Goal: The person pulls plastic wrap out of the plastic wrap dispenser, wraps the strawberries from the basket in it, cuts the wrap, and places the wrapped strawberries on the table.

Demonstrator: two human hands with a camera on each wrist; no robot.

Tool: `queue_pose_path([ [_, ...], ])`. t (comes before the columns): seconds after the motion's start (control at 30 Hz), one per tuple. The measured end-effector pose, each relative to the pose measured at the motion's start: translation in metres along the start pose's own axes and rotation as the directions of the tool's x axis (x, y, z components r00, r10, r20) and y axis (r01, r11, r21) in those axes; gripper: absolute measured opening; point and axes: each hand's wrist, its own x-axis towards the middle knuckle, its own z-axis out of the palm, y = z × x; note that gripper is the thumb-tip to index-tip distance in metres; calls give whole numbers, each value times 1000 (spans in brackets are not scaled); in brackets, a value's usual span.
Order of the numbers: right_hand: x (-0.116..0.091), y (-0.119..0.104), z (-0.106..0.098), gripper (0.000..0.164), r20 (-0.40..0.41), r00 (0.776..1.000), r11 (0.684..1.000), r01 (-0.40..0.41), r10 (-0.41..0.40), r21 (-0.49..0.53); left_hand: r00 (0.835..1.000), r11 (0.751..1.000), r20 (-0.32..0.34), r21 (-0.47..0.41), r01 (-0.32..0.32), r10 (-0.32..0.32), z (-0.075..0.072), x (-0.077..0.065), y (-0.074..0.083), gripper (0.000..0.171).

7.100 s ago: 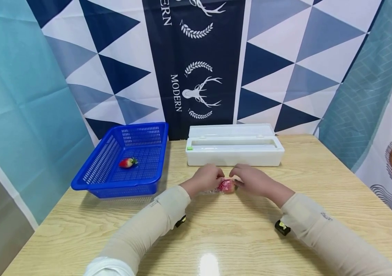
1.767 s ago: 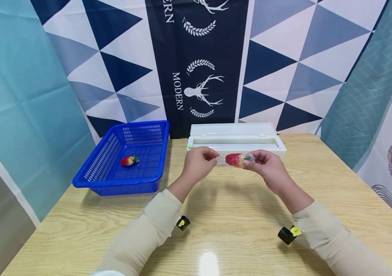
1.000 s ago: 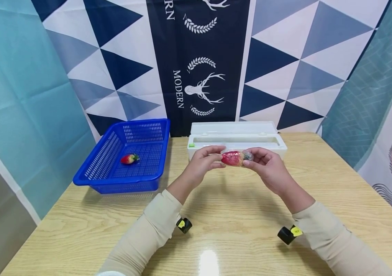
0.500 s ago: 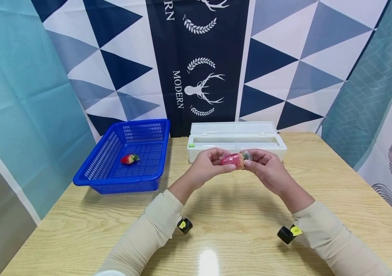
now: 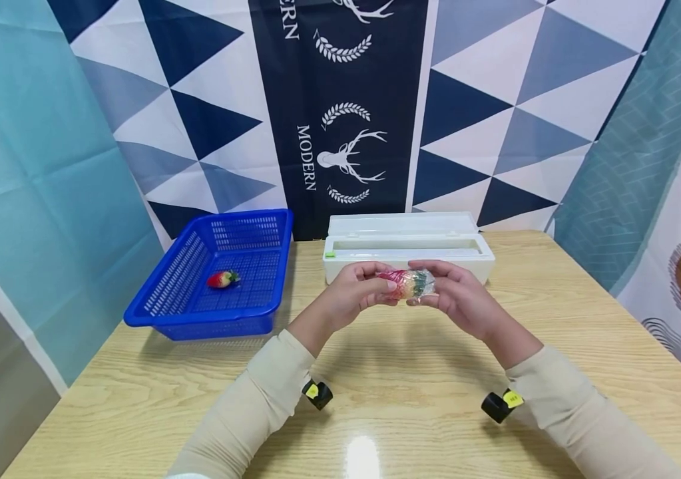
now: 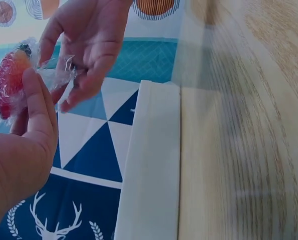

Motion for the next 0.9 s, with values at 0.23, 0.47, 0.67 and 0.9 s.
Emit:
queue_pose_path([
  [0.23, -2, 2, 6, 17, -110, 994, 994, -14, 2, -110, 999, 998, -49, 59, 9, -7, -3, 0, -1, 28],
  [0.47, -5, -5, 8, 24, -163, 986, 986, -59, 34, -153, 988, 955, -152, 296, 23, 23, -10, 1, -3, 29],
  [0.67, -4, -4, 10, 41, -242, 968, 950, -135, 66, -283, 963, 876, -264, 475, 79, 57, -10, 4, -6, 29],
  [0.9, 1, 0, 15, 34, -361, 931, 920, -183, 49, -346, 949, 844, -307, 527, 103, 77, -4, 4, -8, 31],
])
